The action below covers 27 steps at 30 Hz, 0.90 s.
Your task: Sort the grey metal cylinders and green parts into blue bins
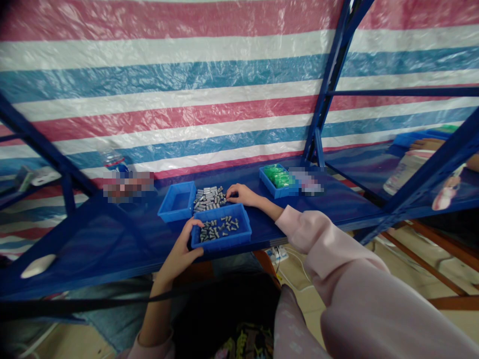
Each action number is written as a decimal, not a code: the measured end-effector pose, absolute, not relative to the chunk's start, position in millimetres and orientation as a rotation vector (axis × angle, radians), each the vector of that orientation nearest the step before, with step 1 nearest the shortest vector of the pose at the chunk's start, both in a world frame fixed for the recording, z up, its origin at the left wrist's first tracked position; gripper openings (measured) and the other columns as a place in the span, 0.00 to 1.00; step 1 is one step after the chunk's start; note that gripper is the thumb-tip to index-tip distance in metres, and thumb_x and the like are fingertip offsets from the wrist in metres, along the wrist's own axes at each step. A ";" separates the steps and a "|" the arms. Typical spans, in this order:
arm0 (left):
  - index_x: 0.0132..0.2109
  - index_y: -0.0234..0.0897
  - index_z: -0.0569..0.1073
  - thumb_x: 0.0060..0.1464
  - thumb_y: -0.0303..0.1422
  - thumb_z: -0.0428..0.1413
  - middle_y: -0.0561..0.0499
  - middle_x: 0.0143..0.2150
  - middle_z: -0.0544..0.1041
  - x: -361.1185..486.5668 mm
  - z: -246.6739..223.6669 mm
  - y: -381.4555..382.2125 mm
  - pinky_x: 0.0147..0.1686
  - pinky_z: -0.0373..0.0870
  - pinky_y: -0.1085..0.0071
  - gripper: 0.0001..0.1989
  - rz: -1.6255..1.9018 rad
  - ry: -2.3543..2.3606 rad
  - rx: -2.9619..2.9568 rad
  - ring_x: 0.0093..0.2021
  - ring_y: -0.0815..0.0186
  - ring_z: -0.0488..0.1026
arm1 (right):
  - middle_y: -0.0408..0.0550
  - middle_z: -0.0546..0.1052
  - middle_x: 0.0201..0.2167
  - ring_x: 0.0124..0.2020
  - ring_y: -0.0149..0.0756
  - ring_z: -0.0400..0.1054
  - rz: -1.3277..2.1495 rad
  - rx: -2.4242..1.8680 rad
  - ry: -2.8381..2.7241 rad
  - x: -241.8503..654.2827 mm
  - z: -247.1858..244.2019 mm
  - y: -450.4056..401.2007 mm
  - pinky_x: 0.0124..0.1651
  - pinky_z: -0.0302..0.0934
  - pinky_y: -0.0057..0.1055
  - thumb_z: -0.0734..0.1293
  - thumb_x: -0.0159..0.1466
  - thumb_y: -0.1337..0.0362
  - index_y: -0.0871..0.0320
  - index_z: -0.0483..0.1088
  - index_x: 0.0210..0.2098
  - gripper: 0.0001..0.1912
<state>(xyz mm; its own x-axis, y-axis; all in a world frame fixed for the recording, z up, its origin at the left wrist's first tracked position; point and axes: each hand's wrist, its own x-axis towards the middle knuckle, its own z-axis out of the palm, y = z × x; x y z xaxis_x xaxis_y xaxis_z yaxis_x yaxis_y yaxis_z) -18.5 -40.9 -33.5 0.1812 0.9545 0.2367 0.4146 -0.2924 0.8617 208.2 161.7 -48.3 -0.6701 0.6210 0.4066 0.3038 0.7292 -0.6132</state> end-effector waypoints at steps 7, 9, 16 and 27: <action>0.49 0.41 0.62 0.41 0.22 0.51 0.50 0.55 0.63 -18.3 -34.0 -41.0 0.58 0.55 0.64 0.25 1.060 1.284 1.824 0.57 0.56 0.61 | 0.53 0.78 0.43 0.41 0.40 0.70 0.525 -0.801 -2.305 204.8 -51.3 158.1 0.48 0.63 0.38 0.70 0.58 0.65 0.59 0.74 0.47 0.17; 0.49 0.41 0.62 0.41 0.22 0.51 0.49 0.55 0.63 -18.3 -33.9 -41.2 0.59 0.53 0.63 0.25 1.063 1.280 1.831 0.58 0.55 0.60 | 0.54 0.78 0.47 0.46 0.43 0.70 0.482 -0.766 -2.360 204.4 -50.7 157.4 0.54 0.59 0.43 0.69 0.59 0.66 0.58 0.74 0.48 0.17; 0.49 0.41 0.63 0.41 0.22 0.51 0.48 0.57 0.62 -17.7 -33.9 -40.5 0.61 0.52 0.61 0.25 1.063 1.286 1.829 0.60 0.54 0.59 | 0.50 0.79 0.36 0.39 0.39 0.71 0.546 -0.787 -2.313 203.3 -48.4 157.5 0.46 0.63 0.36 0.69 0.58 0.67 0.58 0.76 0.37 0.07; 0.49 0.41 0.64 0.41 0.21 0.52 0.47 0.60 0.61 -19.3 -37.5 -39.6 0.64 0.47 0.55 0.25 1.067 1.290 1.815 0.65 0.51 0.54 | 0.53 0.77 0.42 0.41 0.40 0.70 0.536 -0.799 -2.276 201.9 -54.6 159.6 0.48 0.64 0.40 0.69 0.57 0.69 0.58 0.74 0.45 0.15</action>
<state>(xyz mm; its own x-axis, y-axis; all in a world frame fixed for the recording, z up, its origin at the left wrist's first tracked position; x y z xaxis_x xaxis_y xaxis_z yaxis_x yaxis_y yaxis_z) -19.3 -39.6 -37.5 0.1811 0.9536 0.2405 0.4152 -0.2958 0.8603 201.9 159.6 -54.6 -0.5969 0.6661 0.4472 0.3967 0.7295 -0.5571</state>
